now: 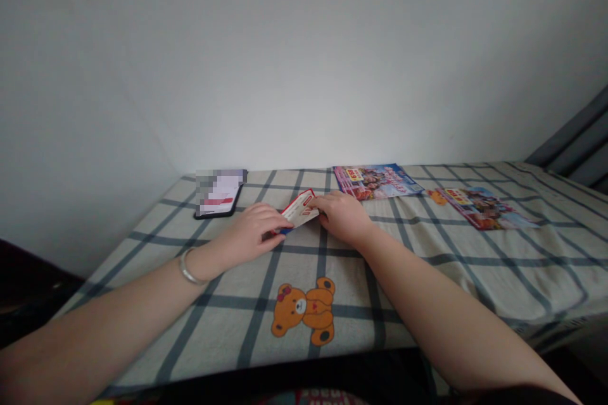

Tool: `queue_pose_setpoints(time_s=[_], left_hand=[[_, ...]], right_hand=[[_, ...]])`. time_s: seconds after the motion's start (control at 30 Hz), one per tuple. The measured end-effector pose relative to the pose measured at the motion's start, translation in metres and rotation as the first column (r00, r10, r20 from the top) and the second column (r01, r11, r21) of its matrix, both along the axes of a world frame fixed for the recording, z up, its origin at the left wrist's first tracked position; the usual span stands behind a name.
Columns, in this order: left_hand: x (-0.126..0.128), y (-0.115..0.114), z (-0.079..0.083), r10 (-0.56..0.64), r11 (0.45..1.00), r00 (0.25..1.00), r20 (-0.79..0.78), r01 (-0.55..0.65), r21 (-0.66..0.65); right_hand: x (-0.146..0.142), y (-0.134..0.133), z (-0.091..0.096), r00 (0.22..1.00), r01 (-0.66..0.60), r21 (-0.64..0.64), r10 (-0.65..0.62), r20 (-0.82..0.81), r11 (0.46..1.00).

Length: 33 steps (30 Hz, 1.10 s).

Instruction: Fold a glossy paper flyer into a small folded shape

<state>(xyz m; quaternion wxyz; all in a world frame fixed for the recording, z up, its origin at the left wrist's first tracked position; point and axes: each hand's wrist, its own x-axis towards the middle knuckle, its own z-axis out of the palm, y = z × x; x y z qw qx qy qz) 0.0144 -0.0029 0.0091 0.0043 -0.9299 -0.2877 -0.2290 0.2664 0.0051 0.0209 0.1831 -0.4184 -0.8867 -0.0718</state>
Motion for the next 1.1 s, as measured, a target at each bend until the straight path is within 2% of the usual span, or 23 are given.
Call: queue_pose_setpoints(time_s=[0.13, 0.3, 0.4, 0.43, 0.5, 0.6, 0.8, 0.93, 1.1], left_hand=[[0.0, 0.0, -0.001, 0.005, 1.0, 1.0, -0.007, -0.005, 0.013], [-0.001, 0.002, -0.003, 0.004, 1.0, 0.999, -0.041, -0.004, 0.009], [0.0, 0.002, -0.004, 0.009, 1.0, 0.999, -0.048, -0.008, 0.006], [0.001, 0.002, -0.004, 0.008, 1.0, 0.999, -0.041, -0.008, 0.003], [0.003, 0.002, -0.004, 0.004, 1.0, 1.0, -0.022, -0.004, -0.007], [0.005, 0.0, -0.004, 0.001, 1.0, 1.0, 0.0, -0.001, -0.031], [0.006, 0.0, -0.004, -0.033, 0.995, 0.999, 0.027, 0.035, -0.091], [0.005, 0.002, -0.005, -0.103, 0.987, 0.994, 0.031, 0.106, -0.117], [0.003, 0.0, -0.006, -0.133, 0.991, 0.991, 0.014, 0.133, -0.027]], right_hand=[[0.001, 0.004, -0.01, 0.998, -0.051, -0.038, 0.049, -0.035, 0.998], [0.001, 0.005, -0.013, 0.995, 0.017, -0.085, -0.025, -0.101, 0.996], [-0.002, 0.001, -0.009, 0.984, 0.055, -0.051, -0.063, -0.165, 0.997], [-0.004, -0.001, -0.007, 0.984, 0.042, -0.027, -0.046, -0.175, 0.999], [-0.009, -0.006, -0.005, 0.983, -0.073, -0.018, 0.069, -0.168, 0.997], [-0.018, -0.012, -0.005, 0.971, -0.204, -0.064, 0.194, -0.137, 0.977], [-0.024, -0.013, -0.009, 0.968, -0.23, -0.095, 0.218, -0.125, 0.969], [-0.026, -0.012, -0.007, 0.948, -0.302, -0.119, 0.283, -0.148, 0.946], [-0.022, -0.011, -0.003, 0.939, -0.323, -0.118, 0.302, -0.166, 0.939]])
